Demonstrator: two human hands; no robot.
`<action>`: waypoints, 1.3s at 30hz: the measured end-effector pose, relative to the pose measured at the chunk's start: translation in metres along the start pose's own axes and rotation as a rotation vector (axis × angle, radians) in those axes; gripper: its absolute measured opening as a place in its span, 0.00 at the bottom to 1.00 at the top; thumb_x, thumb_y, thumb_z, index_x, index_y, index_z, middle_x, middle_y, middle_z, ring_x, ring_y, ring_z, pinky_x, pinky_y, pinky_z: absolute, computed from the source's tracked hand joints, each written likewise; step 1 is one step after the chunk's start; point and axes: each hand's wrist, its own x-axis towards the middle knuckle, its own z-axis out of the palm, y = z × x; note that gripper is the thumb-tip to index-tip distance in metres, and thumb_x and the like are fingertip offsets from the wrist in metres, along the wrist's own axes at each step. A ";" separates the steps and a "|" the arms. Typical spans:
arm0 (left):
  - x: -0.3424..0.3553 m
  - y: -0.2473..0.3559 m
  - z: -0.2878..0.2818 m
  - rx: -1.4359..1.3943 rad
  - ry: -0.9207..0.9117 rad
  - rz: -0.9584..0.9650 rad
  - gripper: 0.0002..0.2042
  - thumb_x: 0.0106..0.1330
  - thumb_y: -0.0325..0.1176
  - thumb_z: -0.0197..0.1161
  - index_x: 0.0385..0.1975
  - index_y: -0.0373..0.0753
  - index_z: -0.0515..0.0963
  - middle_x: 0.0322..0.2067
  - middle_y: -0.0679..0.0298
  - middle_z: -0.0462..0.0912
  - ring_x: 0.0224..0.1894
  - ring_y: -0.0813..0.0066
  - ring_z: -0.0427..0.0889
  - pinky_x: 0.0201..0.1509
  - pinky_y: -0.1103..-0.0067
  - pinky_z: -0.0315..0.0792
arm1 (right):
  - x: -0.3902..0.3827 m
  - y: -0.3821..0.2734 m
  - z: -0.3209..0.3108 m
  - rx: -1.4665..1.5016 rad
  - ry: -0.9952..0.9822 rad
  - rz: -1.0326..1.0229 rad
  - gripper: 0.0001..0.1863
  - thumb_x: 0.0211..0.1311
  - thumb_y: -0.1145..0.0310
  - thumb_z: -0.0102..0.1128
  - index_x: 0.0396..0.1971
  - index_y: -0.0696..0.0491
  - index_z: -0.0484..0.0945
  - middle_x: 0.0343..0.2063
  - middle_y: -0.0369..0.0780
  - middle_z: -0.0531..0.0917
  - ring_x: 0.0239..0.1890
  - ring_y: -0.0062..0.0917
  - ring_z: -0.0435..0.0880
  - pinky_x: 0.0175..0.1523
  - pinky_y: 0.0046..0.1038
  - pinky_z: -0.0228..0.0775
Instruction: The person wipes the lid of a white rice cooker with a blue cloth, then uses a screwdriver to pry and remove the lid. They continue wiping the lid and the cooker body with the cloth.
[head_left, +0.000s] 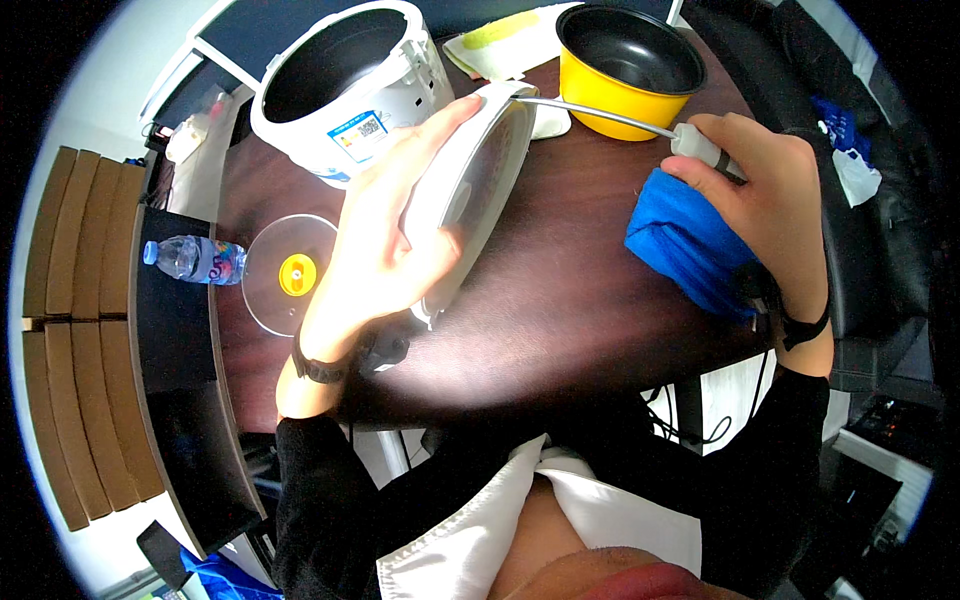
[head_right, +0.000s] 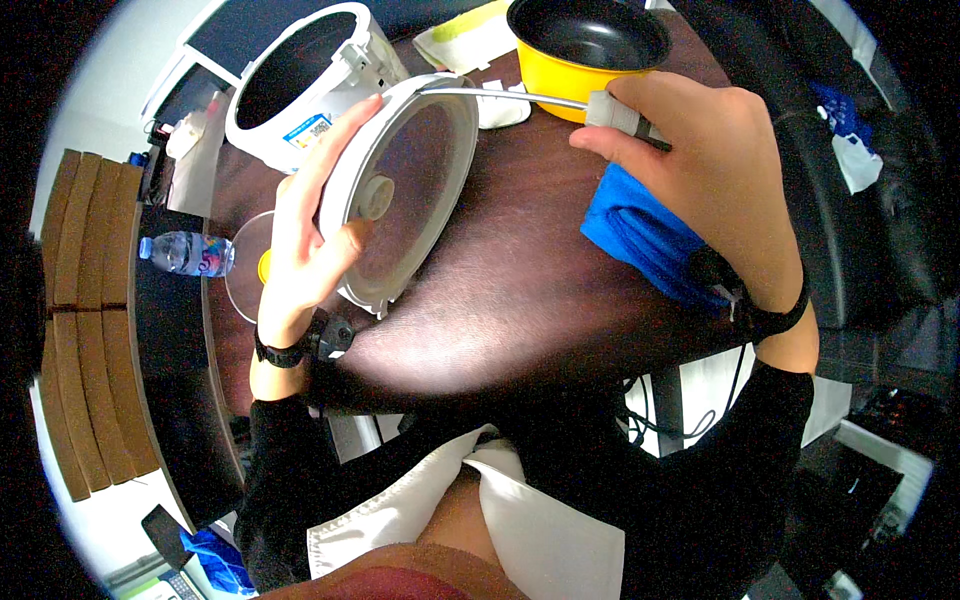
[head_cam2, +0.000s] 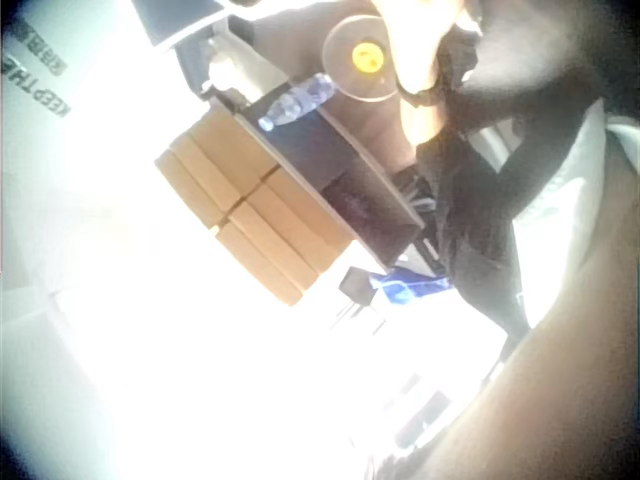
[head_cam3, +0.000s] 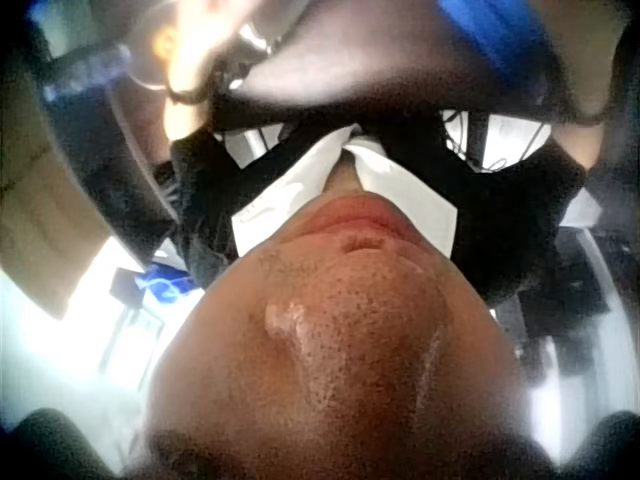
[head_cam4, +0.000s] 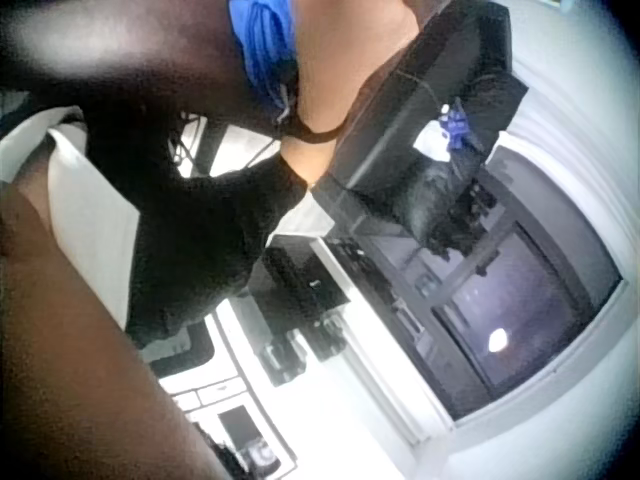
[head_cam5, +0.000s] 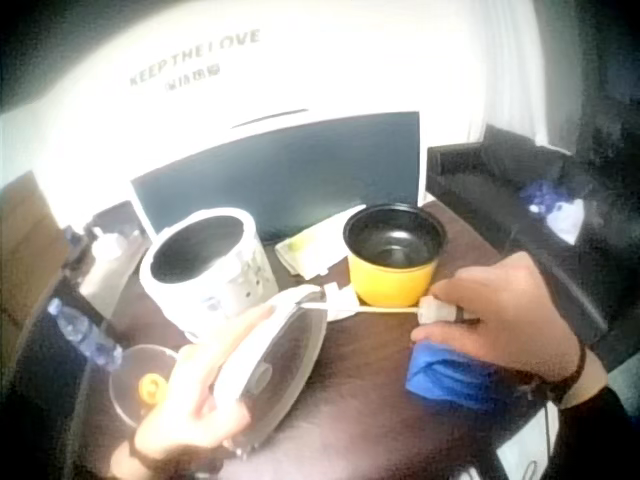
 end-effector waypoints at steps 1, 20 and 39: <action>0.000 0.000 0.001 0.000 0.004 0.008 0.36 0.46 0.40 0.55 0.61 0.34 0.67 0.45 0.46 0.78 0.43 0.56 0.78 0.49 0.69 0.72 | 0.001 -0.001 -0.003 -0.066 -0.011 -0.055 0.19 0.46 0.58 0.73 0.30 0.57 0.80 0.23 0.42 0.82 0.23 0.31 0.83 0.27 0.26 0.74; -0.002 0.011 0.005 -0.049 -0.029 0.045 0.35 0.45 0.35 0.54 0.61 0.35 0.67 0.49 0.46 0.77 0.47 0.53 0.76 0.55 0.68 0.70 | -0.001 0.020 -0.014 -0.013 -0.056 -0.188 0.15 0.47 0.62 0.72 0.31 0.55 0.81 0.25 0.42 0.82 0.24 0.36 0.82 0.29 0.29 0.74; -0.002 0.016 0.010 -0.112 -0.092 -0.036 0.34 0.52 0.41 0.60 0.62 0.39 0.67 0.47 0.48 0.77 0.47 0.57 0.76 0.51 0.69 0.70 | 0.043 0.000 -0.071 -0.057 -0.442 -0.059 0.11 0.51 0.67 0.69 0.26 0.59 0.79 0.21 0.43 0.79 0.23 0.30 0.80 0.29 0.29 0.69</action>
